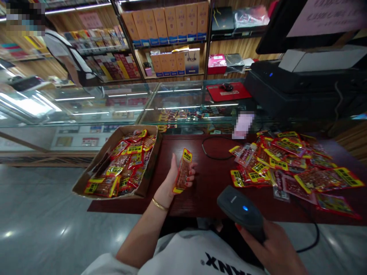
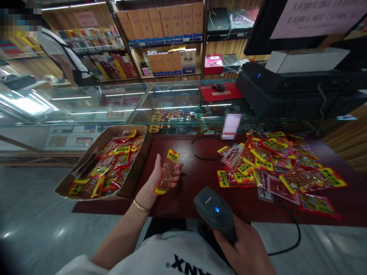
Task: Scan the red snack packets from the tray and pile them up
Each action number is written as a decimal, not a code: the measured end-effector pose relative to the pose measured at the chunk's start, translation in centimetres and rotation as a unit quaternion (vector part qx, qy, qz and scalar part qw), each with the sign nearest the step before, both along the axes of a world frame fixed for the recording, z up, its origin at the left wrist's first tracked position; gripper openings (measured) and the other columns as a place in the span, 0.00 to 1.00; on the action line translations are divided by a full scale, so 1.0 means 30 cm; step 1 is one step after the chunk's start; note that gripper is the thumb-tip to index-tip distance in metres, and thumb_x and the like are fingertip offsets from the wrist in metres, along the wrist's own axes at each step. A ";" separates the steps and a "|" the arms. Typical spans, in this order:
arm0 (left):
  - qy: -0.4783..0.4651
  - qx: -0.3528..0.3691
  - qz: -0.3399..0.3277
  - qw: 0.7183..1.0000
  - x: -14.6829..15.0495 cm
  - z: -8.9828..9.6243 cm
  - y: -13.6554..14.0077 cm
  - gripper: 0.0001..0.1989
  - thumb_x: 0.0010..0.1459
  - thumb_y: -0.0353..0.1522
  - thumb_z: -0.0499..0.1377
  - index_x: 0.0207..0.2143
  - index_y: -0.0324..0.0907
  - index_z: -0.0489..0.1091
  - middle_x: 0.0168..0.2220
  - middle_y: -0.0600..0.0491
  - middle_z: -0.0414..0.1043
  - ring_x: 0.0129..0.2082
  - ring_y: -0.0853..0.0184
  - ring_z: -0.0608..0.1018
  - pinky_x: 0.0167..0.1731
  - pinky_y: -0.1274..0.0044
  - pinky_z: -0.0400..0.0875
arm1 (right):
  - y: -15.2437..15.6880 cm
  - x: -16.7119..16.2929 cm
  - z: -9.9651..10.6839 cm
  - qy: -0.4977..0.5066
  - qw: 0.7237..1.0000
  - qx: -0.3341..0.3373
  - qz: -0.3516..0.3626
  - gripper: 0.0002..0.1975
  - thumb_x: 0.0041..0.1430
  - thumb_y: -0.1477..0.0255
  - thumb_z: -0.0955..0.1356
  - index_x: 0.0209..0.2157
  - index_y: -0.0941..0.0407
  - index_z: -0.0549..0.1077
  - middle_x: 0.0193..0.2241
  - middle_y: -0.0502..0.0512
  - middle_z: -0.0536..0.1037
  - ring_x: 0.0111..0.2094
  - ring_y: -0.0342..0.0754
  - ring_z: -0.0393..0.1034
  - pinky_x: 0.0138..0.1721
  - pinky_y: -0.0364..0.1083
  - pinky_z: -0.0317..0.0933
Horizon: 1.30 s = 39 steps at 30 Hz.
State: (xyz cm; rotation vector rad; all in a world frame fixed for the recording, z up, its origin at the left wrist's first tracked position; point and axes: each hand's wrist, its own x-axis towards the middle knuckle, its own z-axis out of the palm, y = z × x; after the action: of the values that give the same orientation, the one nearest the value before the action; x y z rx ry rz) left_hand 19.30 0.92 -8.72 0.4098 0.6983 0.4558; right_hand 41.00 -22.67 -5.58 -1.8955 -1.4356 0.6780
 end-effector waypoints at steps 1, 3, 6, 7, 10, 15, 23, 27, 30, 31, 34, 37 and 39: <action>-0.032 -0.016 -0.010 0.999 -0.010 0.005 -0.004 0.32 0.58 0.57 0.55 0.45 0.37 0.71 0.26 0.54 0.68 0.18 0.71 0.69 0.13 0.82 0.59 | 0.004 -0.001 0.003 0.000 1.000 0.000 0.005 0.15 0.60 0.59 0.66 0.40 0.51 0.81 0.37 0.56 0.88 0.38 0.59 0.83 0.39 0.50 0.75; -0.058 -0.018 -0.018 0.998 -0.026 0.010 -0.015 0.24 0.60 0.48 0.58 0.49 0.38 0.69 0.36 0.47 0.75 0.25 0.66 0.77 0.16 0.81 0.65 | 0.011 -0.001 0.006 0.002 1.000 -0.006 0.016 0.15 0.59 0.60 0.67 0.40 0.52 0.81 0.37 0.57 0.87 0.39 0.59 0.83 0.40 0.51 0.75; -0.058 -0.005 -0.051 0.997 -0.042 0.002 -0.022 0.19 0.59 0.34 0.58 0.53 0.40 0.69 0.50 0.41 0.76 0.39 0.57 0.82 0.24 0.76 0.75 | 0.020 -0.003 0.009 -0.003 0.999 -0.023 0.034 0.16 0.59 0.60 0.67 0.41 0.53 0.82 0.36 0.58 0.87 0.37 0.59 0.83 0.40 0.52 0.75; -0.063 -0.008 -0.070 0.996 -0.045 -0.003 -0.021 0.20 0.59 0.33 0.58 0.54 0.39 0.68 0.53 0.40 0.75 0.43 0.55 0.82 0.27 0.72 0.78 | 0.021 -0.005 0.009 -0.004 0.999 -0.028 0.041 0.17 0.58 0.61 0.67 0.42 0.53 0.82 0.36 0.58 0.87 0.37 0.59 0.83 0.40 0.52 0.75; -0.084 -0.018 -0.121 0.989 -0.048 -0.018 -0.007 0.23 0.60 0.37 0.57 0.55 0.36 0.68 0.58 0.37 0.72 0.50 0.48 0.80 0.37 0.63 0.81 | 0.021 -0.013 0.011 0.001 0.997 -0.040 0.060 0.19 0.57 0.61 0.67 0.45 0.54 0.82 0.40 0.60 0.87 0.41 0.61 0.83 0.45 0.54 0.74; -0.089 -0.023 -0.157 0.983 -0.044 -0.033 0.014 0.26 0.60 0.39 0.57 0.58 0.35 0.67 0.60 0.35 0.71 0.54 0.45 0.79 0.40 0.61 0.80 | 0.015 -0.003 0.020 0.002 0.995 -0.061 0.076 0.21 0.58 0.62 0.67 0.48 0.54 0.82 0.41 0.60 0.87 0.41 0.61 0.83 0.46 0.55 0.74; -0.110 -0.066 -0.164 0.978 -0.032 -0.053 0.026 0.27 0.62 0.41 0.54 0.59 0.32 0.66 0.61 0.35 0.70 0.53 0.46 0.79 0.40 0.60 0.80 | -0.011 0.050 0.011 -0.033 0.990 -0.077 0.111 0.20 0.60 0.62 0.66 0.48 0.55 0.83 0.36 0.58 0.87 0.37 0.59 0.83 0.42 0.51 0.76; -0.142 -0.075 -0.166 0.973 -0.027 -0.060 0.023 0.31 0.61 0.39 0.55 0.62 0.30 0.63 0.62 0.32 0.68 0.56 0.44 0.77 0.42 0.59 0.79 | -0.010 0.055 0.002 -0.024 0.989 -0.095 0.112 0.23 0.60 0.62 0.67 0.54 0.55 0.80 0.45 0.60 0.86 0.44 0.60 0.82 0.47 0.53 0.74; -0.126 -0.064 -0.144 0.979 -0.004 -0.065 0.015 0.31 0.56 0.33 0.57 0.62 0.32 0.64 0.62 0.34 0.68 0.57 0.45 0.76 0.46 0.58 0.78 | -0.006 0.059 0.008 -0.006 0.992 -0.081 0.100 0.20 0.60 0.62 0.67 0.49 0.55 0.81 0.41 0.60 0.87 0.40 0.58 0.82 0.45 0.52 0.74; -0.112 -0.057 -0.129 0.984 0.011 -0.067 0.013 0.31 0.54 0.30 0.57 0.61 0.33 0.64 0.62 0.35 0.69 0.57 0.46 0.76 0.48 0.58 0.77 | -0.006 0.061 0.011 -0.001 0.993 -0.068 0.091 0.18 0.61 0.63 0.66 0.47 0.56 0.81 0.39 0.60 0.87 0.38 0.58 0.82 0.44 0.51 0.74; -0.045 -0.031 -0.084 0.995 0.089 -0.068 0.010 0.27 0.52 0.25 0.57 0.57 0.34 0.69 0.59 0.39 0.73 0.54 0.51 0.79 0.48 0.60 0.77 | -0.014 0.068 0.018 0.008 0.996 -0.048 0.071 0.15 0.61 0.64 0.67 0.43 0.56 0.81 0.35 0.58 0.86 0.35 0.56 0.81 0.41 0.49 0.74; 0.031 0.028 -0.042 0.998 0.218 -0.051 0.016 0.17 0.56 0.25 0.59 0.49 0.34 0.74 0.48 0.41 0.80 0.43 0.59 0.83 0.44 0.67 0.79 | -0.034 0.080 0.014 0.018 0.999 -0.043 0.029 0.14 0.61 0.65 0.66 0.40 0.55 0.81 0.30 0.56 0.85 0.31 0.54 0.80 0.37 0.47 0.73; 0.060 0.082 -0.024 0.994 0.330 -0.025 0.026 0.13 0.56 0.24 0.61 0.45 0.36 0.75 0.40 0.45 0.81 0.34 0.63 0.83 0.39 0.70 0.79 | -0.051 0.093 0.004 0.022 0.999 -0.035 0.001 0.13 0.61 0.65 0.66 0.39 0.55 0.81 0.29 0.55 0.85 0.30 0.54 0.80 0.36 0.47 0.72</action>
State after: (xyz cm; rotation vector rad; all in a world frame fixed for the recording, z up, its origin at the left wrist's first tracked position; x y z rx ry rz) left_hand 29.19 1.70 -9.48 0.6126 0.7687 0.4464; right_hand 43.80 -24.20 -5.46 -1.9217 -1.4025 0.7758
